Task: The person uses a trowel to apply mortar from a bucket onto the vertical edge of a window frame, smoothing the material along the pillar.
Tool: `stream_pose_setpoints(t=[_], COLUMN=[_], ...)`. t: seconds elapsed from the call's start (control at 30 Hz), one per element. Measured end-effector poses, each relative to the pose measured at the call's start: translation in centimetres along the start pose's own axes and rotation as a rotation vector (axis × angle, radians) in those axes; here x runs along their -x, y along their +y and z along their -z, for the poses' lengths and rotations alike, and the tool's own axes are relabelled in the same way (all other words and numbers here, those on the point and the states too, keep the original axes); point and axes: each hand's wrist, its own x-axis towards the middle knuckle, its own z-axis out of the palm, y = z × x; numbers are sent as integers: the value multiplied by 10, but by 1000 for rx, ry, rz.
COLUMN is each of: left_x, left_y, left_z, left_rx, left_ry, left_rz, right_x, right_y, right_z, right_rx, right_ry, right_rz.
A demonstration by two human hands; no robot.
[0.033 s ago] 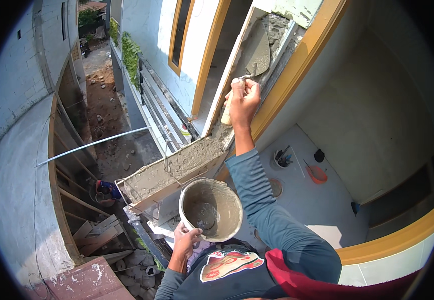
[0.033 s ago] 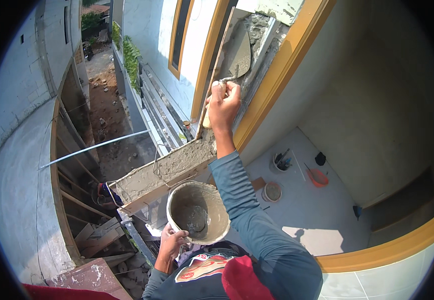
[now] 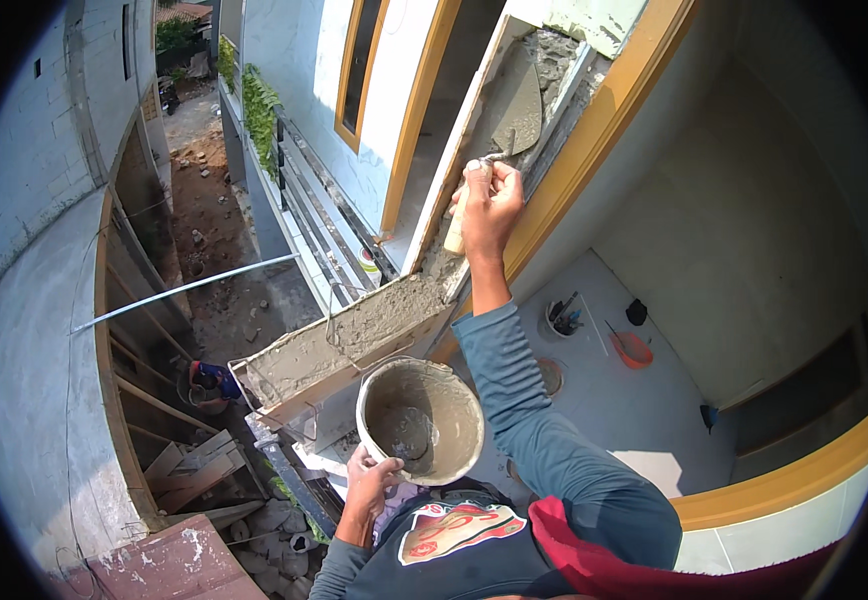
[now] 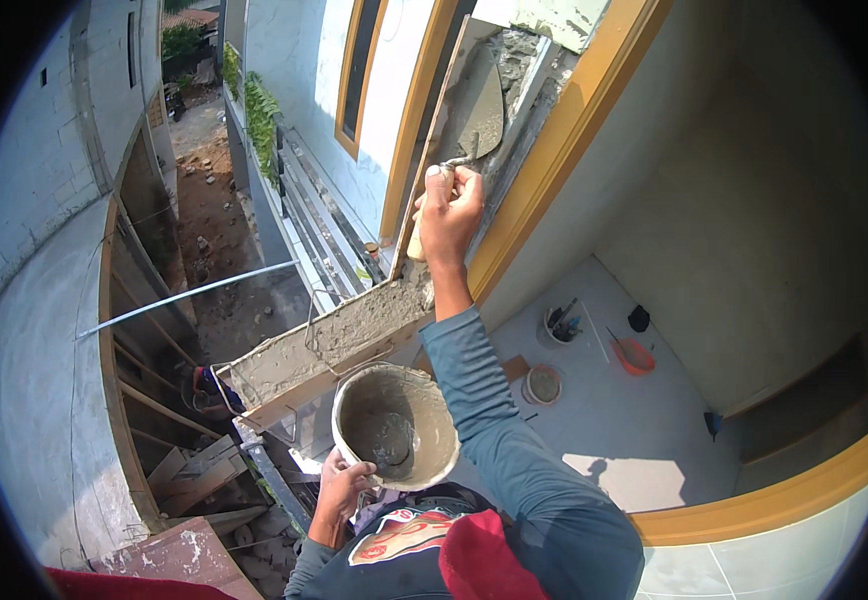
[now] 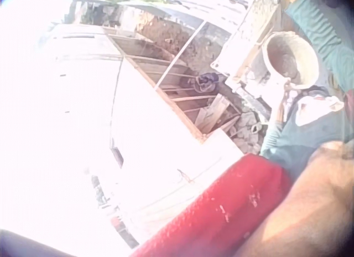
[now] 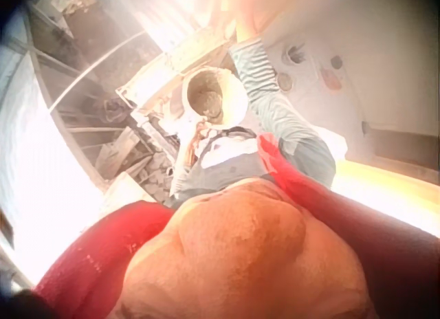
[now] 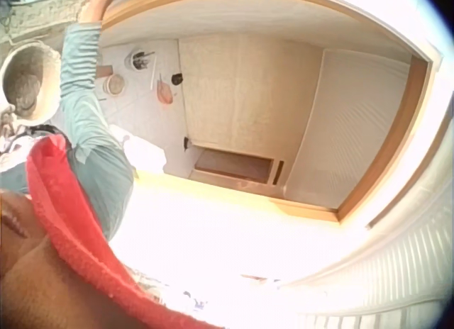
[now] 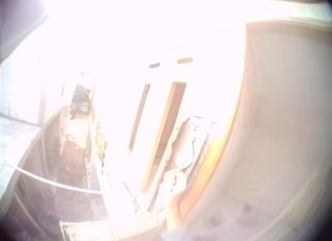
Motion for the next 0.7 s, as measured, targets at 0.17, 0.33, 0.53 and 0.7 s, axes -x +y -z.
stream_pose_setpoints(t=[0.17, 0.33, 0.53, 0.7], left_x=[0, -3, -4, -24], left_y=[0, 1, 10, -1], left_z=[1, 7, 10, 14], left_rx=[-19, -1, 43, -49], left_ry=[29, 9, 13, 5], left_rz=[10, 11, 35, 56], right_x=[19, 31, 51, 23], right_y=[-18, -38, -81, -128], right_z=[19, 41, 103, 114], right_rx=[-25, -53, 333, 1235], right_ry=[36, -111, -488, -891], right_rz=[65, -53, -387, -71])
